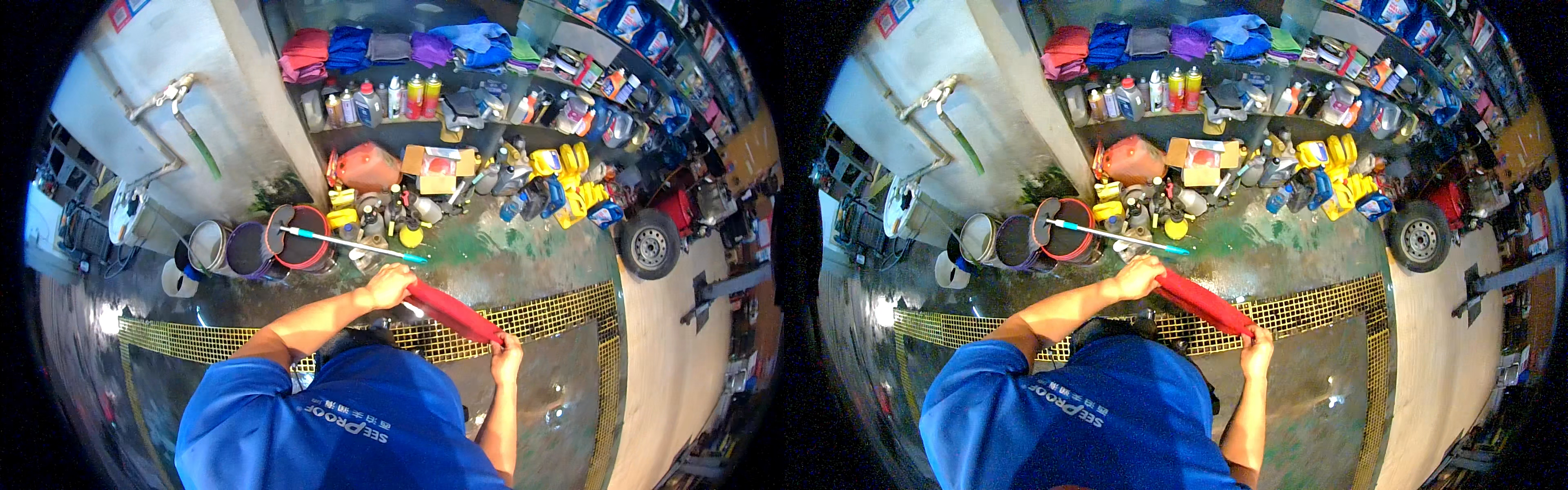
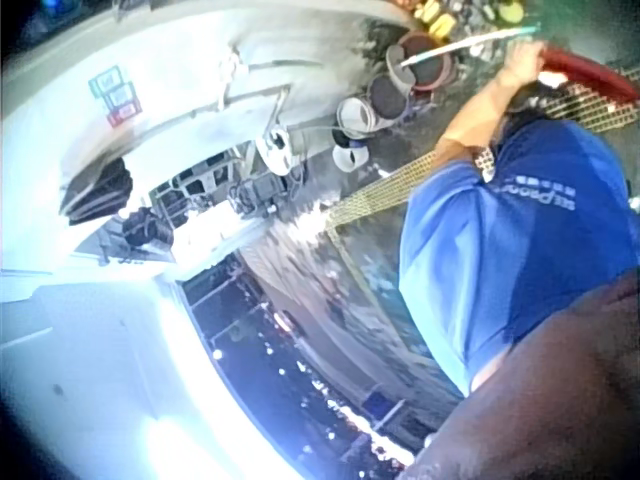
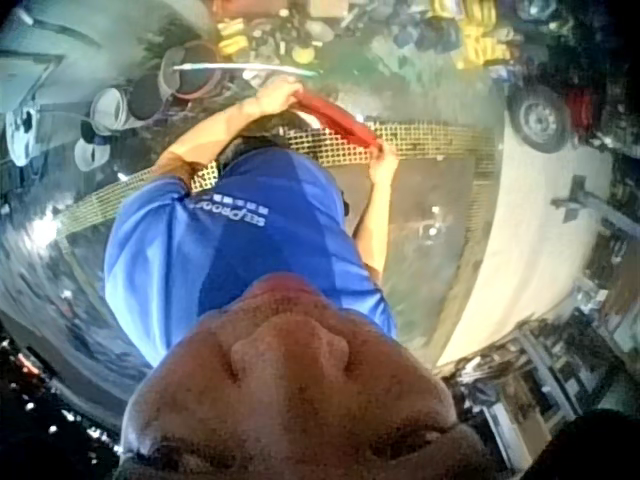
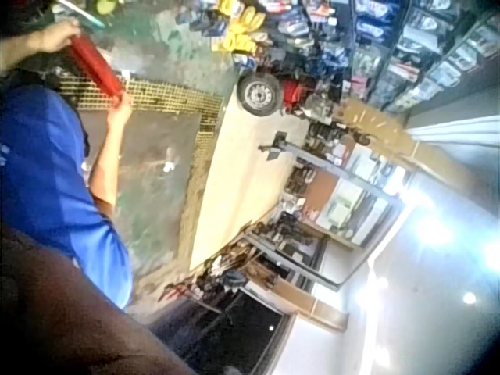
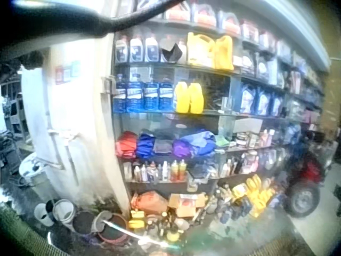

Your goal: The person washes their hands and a red cloth under a stream of water, then folds the cloth. They later pick up a blue container of oil and unscrew the cap.

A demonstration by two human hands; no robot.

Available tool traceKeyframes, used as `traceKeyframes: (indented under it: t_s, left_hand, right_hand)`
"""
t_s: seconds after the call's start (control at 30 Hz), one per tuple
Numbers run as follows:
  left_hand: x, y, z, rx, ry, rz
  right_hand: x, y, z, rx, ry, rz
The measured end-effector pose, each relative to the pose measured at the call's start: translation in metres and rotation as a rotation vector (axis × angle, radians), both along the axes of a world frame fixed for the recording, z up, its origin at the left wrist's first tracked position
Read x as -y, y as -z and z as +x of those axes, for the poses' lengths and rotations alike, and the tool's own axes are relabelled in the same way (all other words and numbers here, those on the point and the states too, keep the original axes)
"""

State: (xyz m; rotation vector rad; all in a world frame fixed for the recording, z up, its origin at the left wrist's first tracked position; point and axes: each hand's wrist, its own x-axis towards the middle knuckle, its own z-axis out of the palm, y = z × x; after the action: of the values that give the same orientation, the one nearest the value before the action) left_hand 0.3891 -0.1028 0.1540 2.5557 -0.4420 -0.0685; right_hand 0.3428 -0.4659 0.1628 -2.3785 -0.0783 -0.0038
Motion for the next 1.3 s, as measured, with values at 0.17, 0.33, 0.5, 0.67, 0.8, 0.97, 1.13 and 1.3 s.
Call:
traceKeyframes:
  t_s: [0.17,0.33,0.5,0.67,0.8,0.97,1.13,1.3]
  left_hand:
    - [-0.001,-0.015,0.0,0.278,0.136,-0.085]
    - [0.02,0.003,0.0,-0.558,-0.03,-0.795]
    - [0.068,0.006,-0.015,-1.015,-0.282,-1.656]
    - [0.114,-0.02,-0.001,-0.883,-0.38,-2.059]
    - [0.104,-0.005,0.047,-0.683,-0.413,-1.95]
    - [0.05,0.021,0.123,-0.663,-0.674,-2.053]
    - [-0.064,0.02,0.225,-0.354,-0.606,-2.04]
    - [-0.234,-0.053,0.338,-0.296,-0.607,-2.034]
  right_hand:
    - [0.022,-0.01,0.012,0.085,-0.07,0.129]
    - [0.033,0.002,0.035,-0.062,0.046,0.424]
    - [-0.031,-0.023,0.062,-0.069,0.19,0.367]
    - [-0.116,-0.046,0.07,0.062,-0.223,0.21]
    - [-0.139,-0.041,0.103,0.079,-0.502,0.07]
    - [-0.144,-0.023,0.16,0.173,-0.704,0.125]
    - [-0.096,0.039,0.198,-0.332,-0.578,-0.107]
    - [0.012,0.115,0.185,-0.669,-0.353,-0.343]
